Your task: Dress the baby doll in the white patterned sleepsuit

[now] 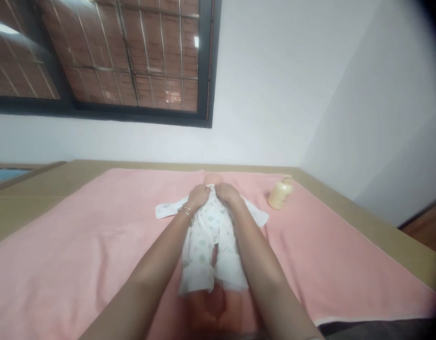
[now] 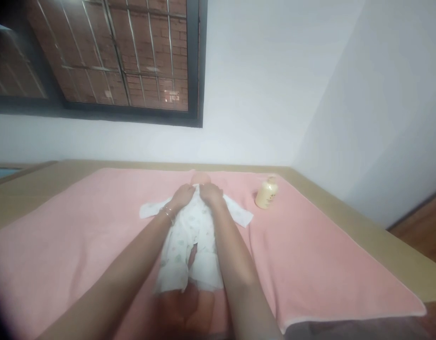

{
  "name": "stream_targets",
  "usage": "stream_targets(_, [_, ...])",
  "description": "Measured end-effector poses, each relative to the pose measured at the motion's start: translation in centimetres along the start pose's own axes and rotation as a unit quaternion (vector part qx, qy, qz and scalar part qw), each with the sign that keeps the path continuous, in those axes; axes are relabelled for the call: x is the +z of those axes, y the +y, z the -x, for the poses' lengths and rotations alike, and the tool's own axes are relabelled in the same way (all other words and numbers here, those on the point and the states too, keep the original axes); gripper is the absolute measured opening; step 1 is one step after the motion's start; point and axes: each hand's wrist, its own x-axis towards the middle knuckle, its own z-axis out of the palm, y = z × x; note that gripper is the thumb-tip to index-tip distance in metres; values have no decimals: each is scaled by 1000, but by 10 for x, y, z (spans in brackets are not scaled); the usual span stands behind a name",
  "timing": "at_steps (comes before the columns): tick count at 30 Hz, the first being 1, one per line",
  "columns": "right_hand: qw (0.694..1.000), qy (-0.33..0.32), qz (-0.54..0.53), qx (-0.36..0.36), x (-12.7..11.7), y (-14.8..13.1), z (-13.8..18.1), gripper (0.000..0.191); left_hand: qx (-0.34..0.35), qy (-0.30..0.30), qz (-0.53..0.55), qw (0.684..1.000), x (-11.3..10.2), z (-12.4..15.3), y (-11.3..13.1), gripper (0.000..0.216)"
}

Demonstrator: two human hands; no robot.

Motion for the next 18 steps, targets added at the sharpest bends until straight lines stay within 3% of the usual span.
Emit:
stream_targets(4, [1000, -2, -6, -6, 2, 6, -2, 52, -20, -40, 23, 999, 0, -4, -10, 44])
stream_targets(10, [999, -9, -3, 33, 9, 15, -8, 58, 50, 16, 1, 999, 8, -6, -7, 36])
stream_targets(13, [999, -8, 1, 31, 7, 5, -1, 60, 70, 30, 28, 997, 9, -7, -6, 33])
stream_targets(18, [1000, 10, 15, 7, 3, -18, 13, 66, 43, 12, 86, 995, 8, -8, -9, 29])
